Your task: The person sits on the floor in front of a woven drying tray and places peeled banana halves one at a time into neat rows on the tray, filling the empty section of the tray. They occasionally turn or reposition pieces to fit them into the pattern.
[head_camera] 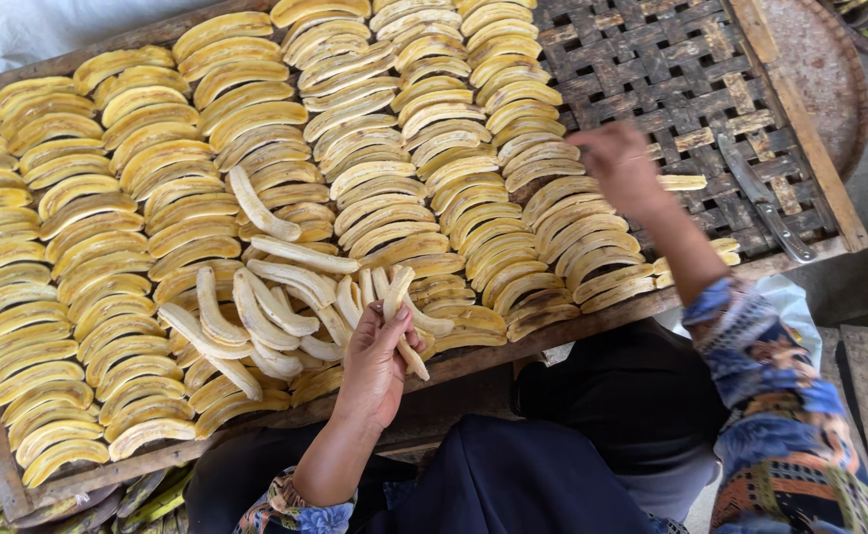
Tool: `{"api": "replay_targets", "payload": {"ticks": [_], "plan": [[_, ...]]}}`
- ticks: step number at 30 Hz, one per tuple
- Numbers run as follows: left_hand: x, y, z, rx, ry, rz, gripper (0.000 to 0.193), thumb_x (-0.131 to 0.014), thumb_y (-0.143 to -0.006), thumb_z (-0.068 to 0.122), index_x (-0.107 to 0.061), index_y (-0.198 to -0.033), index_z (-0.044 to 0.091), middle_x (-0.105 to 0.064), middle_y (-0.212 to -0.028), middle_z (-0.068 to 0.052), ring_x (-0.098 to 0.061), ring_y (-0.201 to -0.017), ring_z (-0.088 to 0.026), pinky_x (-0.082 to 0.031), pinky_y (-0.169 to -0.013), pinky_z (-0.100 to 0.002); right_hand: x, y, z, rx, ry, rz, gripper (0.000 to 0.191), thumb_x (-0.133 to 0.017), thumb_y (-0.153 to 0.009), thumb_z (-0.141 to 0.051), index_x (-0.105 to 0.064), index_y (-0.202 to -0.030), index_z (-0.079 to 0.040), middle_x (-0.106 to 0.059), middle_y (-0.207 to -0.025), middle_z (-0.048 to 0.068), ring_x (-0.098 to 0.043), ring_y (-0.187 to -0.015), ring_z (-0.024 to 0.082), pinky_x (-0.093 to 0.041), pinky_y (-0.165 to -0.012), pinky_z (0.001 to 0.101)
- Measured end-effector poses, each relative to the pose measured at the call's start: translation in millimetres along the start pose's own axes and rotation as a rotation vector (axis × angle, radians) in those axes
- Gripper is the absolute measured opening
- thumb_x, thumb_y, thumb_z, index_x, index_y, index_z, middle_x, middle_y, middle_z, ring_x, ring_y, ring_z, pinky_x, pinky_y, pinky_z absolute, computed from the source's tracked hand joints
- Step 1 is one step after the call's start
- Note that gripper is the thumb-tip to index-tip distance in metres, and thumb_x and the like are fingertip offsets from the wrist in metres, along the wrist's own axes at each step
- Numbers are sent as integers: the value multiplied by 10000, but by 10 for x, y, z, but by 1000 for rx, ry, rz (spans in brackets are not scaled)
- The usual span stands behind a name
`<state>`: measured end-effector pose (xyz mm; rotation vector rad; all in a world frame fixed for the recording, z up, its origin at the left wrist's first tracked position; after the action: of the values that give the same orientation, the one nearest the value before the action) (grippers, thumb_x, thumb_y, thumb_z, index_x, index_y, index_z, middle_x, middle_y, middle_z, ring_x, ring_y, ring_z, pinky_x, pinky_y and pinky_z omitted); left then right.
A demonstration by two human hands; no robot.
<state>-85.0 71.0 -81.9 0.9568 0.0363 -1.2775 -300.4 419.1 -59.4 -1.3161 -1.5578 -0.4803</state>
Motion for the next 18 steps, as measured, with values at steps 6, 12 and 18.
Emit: {"api": "replay_targets", "payload": {"ticks": [6, 12, 18], "plan": [[38, -28, -27, 3, -9, 5, 154, -692, -964, 181, -598, -1060, 104, -582, -850, 33, -565, -741, -72, -548, -735, -301, -585, -69, -700, 112, 154, -232, 482, -640, -856, 8, -734, -1256, -246, -489, -1453, 147, -430, -1341, 398, -361, -1114, 504], [14, -41, -27, -9, -19, 0, 158, -686, -969, 185, -602, -1076, 105, -580, -844, 20, -567, -748, -81, -531, -733, -291, -405, -27, -592, 207, -118, -122, 481, -630, -895, 62, -713, -1301, -183, -594, -1303, 166, -581, -1206, 371, -509, -1020, 442], [-1, 9, -75, 14, 1, -14, 174, -683, -957, 195, -610, -1099, 126, -587, -846, 28, -564, -758, -79, -519, -734, -287, -114, -107, 90, -76, -45, 47, 415, -589, -968, 122, -734, -1244, -152, -615, -1168, 137, -631, -1081, 307, -546, -968, 426]]}}
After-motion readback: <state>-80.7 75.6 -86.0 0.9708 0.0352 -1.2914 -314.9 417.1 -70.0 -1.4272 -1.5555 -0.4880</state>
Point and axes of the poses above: each hand's wrist, its own y-axis away from the middle knuckle, its own x-axis out of the back of the hand, z = x × y, the point moved 9 cm from there along -y, towards the middle knuckle
